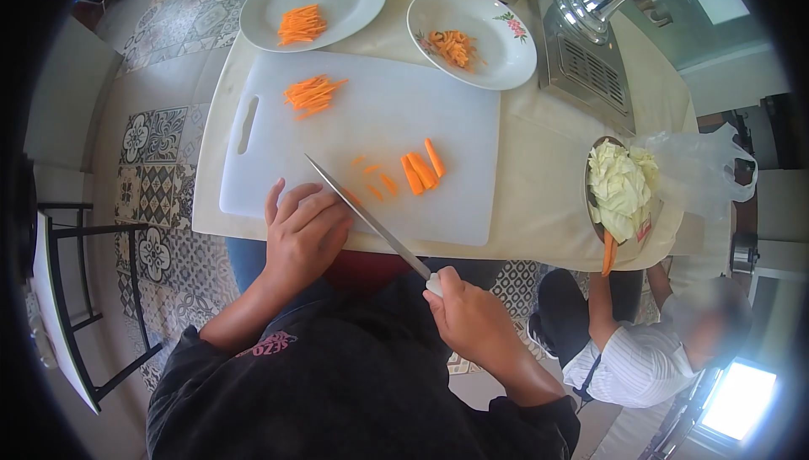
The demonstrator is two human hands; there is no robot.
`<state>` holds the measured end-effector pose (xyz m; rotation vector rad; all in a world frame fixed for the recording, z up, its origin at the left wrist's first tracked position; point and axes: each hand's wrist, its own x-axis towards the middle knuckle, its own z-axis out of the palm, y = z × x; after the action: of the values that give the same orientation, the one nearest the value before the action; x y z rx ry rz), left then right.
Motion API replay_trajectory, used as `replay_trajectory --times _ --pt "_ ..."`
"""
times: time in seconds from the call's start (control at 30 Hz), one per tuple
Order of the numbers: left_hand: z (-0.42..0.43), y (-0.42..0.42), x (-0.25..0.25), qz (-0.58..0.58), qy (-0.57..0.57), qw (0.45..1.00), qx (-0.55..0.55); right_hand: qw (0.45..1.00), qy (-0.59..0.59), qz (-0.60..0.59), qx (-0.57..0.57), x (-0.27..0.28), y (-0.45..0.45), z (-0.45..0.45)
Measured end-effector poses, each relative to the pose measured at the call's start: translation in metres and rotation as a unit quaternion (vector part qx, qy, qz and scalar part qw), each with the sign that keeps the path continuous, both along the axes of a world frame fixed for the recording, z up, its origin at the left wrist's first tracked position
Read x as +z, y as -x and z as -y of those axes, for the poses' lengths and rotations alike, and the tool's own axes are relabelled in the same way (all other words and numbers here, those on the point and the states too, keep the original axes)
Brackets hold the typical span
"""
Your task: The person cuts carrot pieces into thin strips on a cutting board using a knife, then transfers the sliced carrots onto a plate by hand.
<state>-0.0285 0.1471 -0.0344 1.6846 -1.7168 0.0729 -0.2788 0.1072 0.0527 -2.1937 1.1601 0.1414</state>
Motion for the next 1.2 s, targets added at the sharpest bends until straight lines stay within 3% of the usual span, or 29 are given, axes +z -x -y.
replay_trajectory --times 0.43,0.63,0.83,1.03,1.2 --pt "-0.001 0.004 -0.003 0.013 0.003 1.0 0.02 0.999 -0.026 -0.024 0.01 -0.002 -0.018 0.016" --pt "-0.001 0.005 -0.004 0.001 0.002 1.0 0.017 0.977 -0.169 0.105 -0.074 -0.015 -0.009 0.024" --pt "-0.001 -0.001 0.002 -0.024 -0.002 1.0 -0.007 0.994 -0.009 0.044 -0.103 0.002 -0.008 0.01" --pt "0.001 -0.013 0.01 -0.087 0.022 0.996 -0.021 0.972 0.166 0.128 -0.108 -0.013 0.001 0.001" --pt "0.017 -0.017 0.033 -0.086 0.048 0.994 -0.042 0.958 0.224 0.154 -0.093 -0.024 0.004 0.0"
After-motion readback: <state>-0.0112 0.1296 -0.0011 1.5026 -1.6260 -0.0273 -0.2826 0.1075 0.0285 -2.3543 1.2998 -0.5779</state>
